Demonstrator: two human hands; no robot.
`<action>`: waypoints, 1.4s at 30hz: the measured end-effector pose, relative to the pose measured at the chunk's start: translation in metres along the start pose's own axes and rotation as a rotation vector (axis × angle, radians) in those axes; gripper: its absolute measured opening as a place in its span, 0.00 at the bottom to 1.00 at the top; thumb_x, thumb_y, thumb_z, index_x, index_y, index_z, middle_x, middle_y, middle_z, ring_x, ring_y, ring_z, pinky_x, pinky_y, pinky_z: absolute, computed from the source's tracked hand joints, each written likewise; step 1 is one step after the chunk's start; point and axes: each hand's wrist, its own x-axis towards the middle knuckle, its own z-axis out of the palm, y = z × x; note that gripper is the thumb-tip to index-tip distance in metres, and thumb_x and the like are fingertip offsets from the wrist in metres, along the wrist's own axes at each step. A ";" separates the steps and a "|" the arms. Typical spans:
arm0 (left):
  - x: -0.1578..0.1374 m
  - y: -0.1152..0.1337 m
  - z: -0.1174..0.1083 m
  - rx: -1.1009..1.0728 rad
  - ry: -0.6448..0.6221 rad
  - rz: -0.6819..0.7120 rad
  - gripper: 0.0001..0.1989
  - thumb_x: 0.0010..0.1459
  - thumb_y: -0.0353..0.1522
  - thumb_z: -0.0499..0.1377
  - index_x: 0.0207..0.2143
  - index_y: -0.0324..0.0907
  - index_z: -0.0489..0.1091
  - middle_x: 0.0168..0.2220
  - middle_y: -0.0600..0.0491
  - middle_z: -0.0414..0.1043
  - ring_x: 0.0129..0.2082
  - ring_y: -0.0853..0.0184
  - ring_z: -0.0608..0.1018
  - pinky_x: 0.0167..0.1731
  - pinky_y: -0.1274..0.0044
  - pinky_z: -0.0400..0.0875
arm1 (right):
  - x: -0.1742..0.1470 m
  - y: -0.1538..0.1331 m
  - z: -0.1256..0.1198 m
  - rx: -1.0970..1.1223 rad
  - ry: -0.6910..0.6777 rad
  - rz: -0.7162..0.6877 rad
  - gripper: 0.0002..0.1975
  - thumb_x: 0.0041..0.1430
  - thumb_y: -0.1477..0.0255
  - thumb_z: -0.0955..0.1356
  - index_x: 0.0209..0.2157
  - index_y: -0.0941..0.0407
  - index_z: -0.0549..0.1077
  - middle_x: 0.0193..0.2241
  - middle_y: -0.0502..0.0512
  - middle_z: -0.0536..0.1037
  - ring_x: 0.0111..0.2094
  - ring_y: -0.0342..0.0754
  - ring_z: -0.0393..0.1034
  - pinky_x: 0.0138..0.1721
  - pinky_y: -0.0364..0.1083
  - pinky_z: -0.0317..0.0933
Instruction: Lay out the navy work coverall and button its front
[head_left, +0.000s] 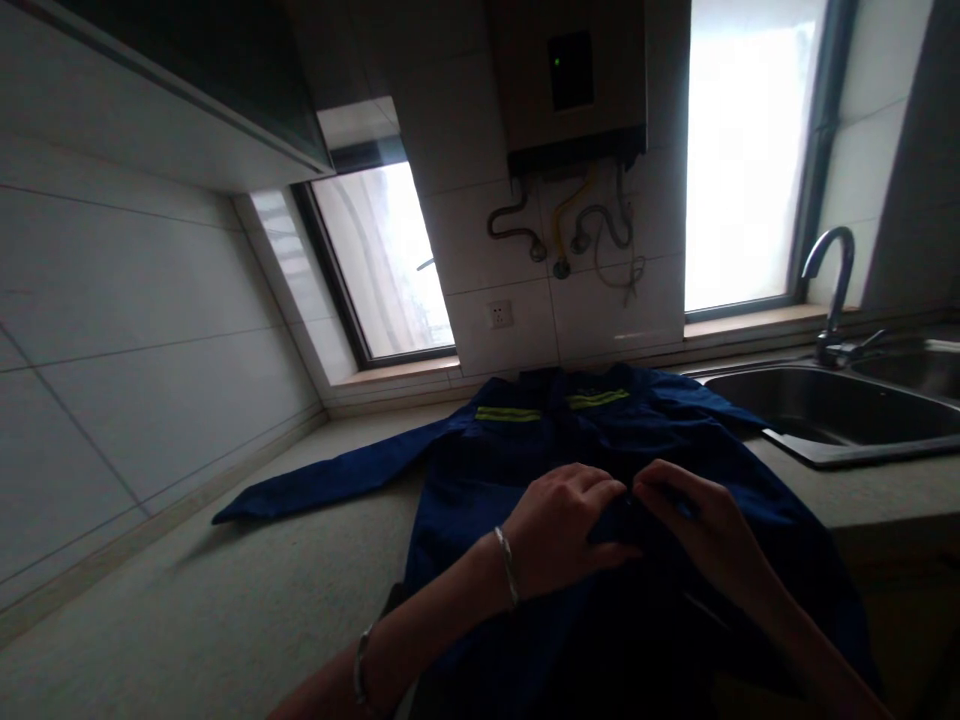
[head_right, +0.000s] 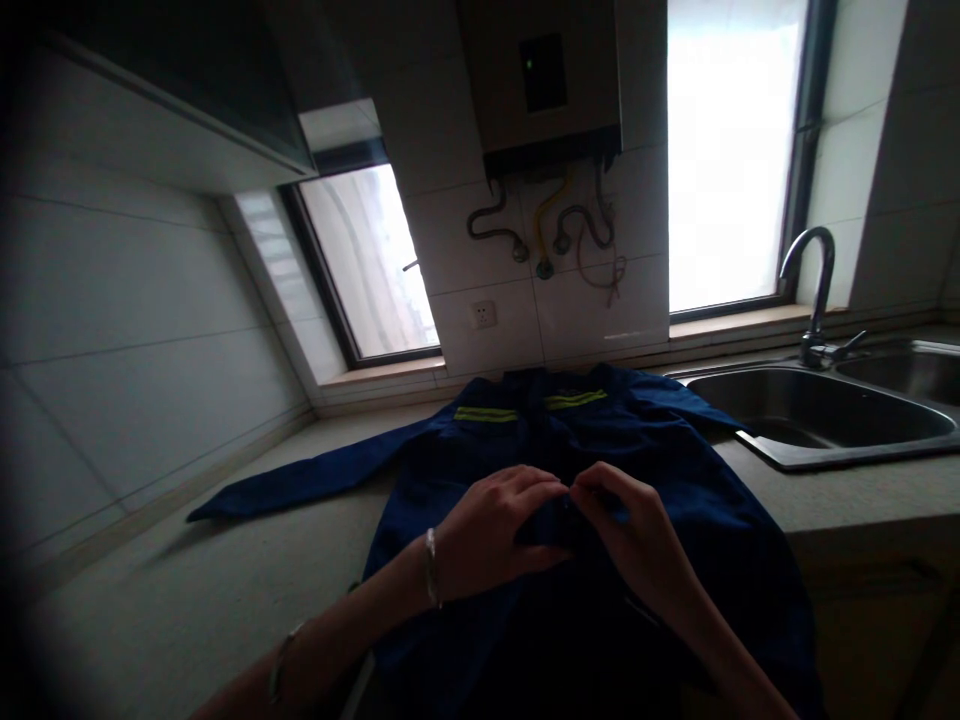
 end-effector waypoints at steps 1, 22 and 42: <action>-0.001 -0.002 0.007 0.021 0.023 0.036 0.21 0.57 0.40 0.55 0.50 0.39 0.65 0.49 0.47 0.70 0.49 0.62 0.71 0.51 0.71 0.65 | -0.001 -0.001 0.001 0.004 -0.011 -0.024 0.11 0.60 0.64 0.64 0.29 0.57 0.70 0.27 0.49 0.72 0.30 0.42 0.66 0.33 0.39 0.61; -0.007 -0.034 0.010 0.178 0.141 0.210 0.13 0.63 0.33 0.49 0.48 0.42 0.65 0.39 0.51 0.76 0.39 0.71 0.77 0.39 0.80 0.71 | -0.026 0.001 0.015 -0.415 0.217 -0.504 0.08 0.59 0.77 0.64 0.40 0.55 0.70 0.37 0.53 0.75 0.36 0.44 0.72 0.38 0.41 0.67; -0.005 -0.032 0.024 0.280 0.132 0.260 0.11 0.62 0.33 0.51 0.44 0.37 0.66 0.42 0.49 0.73 0.53 0.66 0.70 0.54 0.75 0.65 | -0.034 0.030 0.026 -0.451 0.237 -0.558 0.15 0.59 0.81 0.61 0.45 0.55 0.72 0.40 0.57 0.76 0.39 0.45 0.73 0.38 0.41 0.69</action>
